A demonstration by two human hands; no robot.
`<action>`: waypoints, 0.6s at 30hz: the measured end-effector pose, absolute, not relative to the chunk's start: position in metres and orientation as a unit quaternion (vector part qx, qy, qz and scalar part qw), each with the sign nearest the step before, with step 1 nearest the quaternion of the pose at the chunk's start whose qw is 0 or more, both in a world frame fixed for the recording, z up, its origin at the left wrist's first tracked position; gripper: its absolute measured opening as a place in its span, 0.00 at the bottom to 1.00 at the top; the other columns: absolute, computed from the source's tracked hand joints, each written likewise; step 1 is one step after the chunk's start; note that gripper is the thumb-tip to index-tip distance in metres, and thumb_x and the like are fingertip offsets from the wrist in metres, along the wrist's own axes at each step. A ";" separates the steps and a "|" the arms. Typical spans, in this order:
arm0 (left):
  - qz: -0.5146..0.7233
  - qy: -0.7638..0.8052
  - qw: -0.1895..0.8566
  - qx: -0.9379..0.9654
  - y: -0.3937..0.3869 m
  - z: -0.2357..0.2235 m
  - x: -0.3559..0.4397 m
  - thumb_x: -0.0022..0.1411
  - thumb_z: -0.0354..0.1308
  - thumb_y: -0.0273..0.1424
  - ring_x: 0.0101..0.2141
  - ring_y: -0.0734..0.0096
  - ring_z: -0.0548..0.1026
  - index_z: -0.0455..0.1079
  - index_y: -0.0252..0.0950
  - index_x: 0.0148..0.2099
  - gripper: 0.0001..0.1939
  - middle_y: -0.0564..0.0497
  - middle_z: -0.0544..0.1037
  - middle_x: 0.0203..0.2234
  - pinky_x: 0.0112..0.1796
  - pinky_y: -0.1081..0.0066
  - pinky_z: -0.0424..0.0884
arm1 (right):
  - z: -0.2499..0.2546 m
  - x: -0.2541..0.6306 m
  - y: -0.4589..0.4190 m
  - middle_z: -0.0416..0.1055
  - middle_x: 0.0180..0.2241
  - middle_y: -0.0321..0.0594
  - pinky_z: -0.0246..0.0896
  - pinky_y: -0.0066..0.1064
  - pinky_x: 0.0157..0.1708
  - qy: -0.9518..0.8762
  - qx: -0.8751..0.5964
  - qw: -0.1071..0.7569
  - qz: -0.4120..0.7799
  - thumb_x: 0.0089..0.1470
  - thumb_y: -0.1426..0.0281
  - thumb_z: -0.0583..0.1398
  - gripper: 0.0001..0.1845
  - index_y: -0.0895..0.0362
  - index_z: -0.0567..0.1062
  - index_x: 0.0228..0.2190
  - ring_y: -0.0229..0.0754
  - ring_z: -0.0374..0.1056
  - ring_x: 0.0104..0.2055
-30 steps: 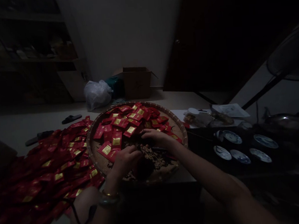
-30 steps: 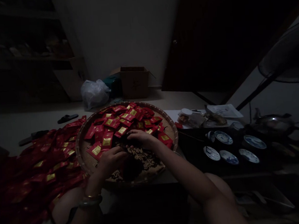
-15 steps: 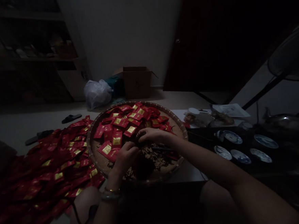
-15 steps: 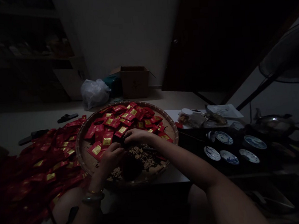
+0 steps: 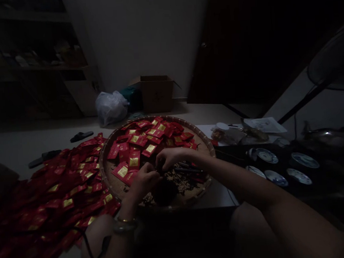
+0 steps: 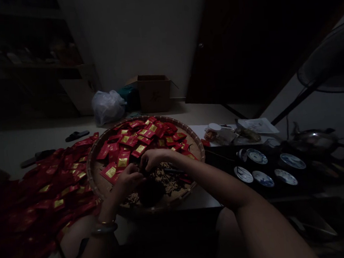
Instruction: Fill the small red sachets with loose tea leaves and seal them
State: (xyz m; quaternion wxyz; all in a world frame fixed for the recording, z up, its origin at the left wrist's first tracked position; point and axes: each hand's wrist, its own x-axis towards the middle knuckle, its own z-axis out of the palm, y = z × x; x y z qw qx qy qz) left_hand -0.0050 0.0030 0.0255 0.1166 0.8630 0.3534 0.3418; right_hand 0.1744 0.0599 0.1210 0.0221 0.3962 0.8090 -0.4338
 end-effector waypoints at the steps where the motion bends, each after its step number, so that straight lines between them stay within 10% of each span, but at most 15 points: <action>1: 0.344 0.353 0.115 0.862 0.003 0.027 -0.006 0.59 0.57 0.30 0.30 0.75 0.65 0.74 0.37 0.29 0.08 0.52 0.64 0.29 0.28 0.77 0.64 | 0.121 0.174 0.059 0.74 0.28 0.33 0.57 0.22 0.26 0.819 0.395 0.030 -0.415 0.37 0.79 0.60 0.16 0.60 0.77 0.33 0.34 0.66 0.29; 18: 0.343 0.397 0.129 0.842 0.002 0.040 -0.022 0.55 0.49 0.22 0.31 0.72 0.67 0.69 0.35 0.24 0.11 0.49 0.66 0.33 0.32 0.73 0.68 | 0.118 0.158 0.041 0.73 0.32 0.37 0.54 0.23 0.28 0.904 0.330 0.029 -0.271 0.48 0.77 0.57 0.11 0.60 0.75 0.35 0.35 0.66 0.31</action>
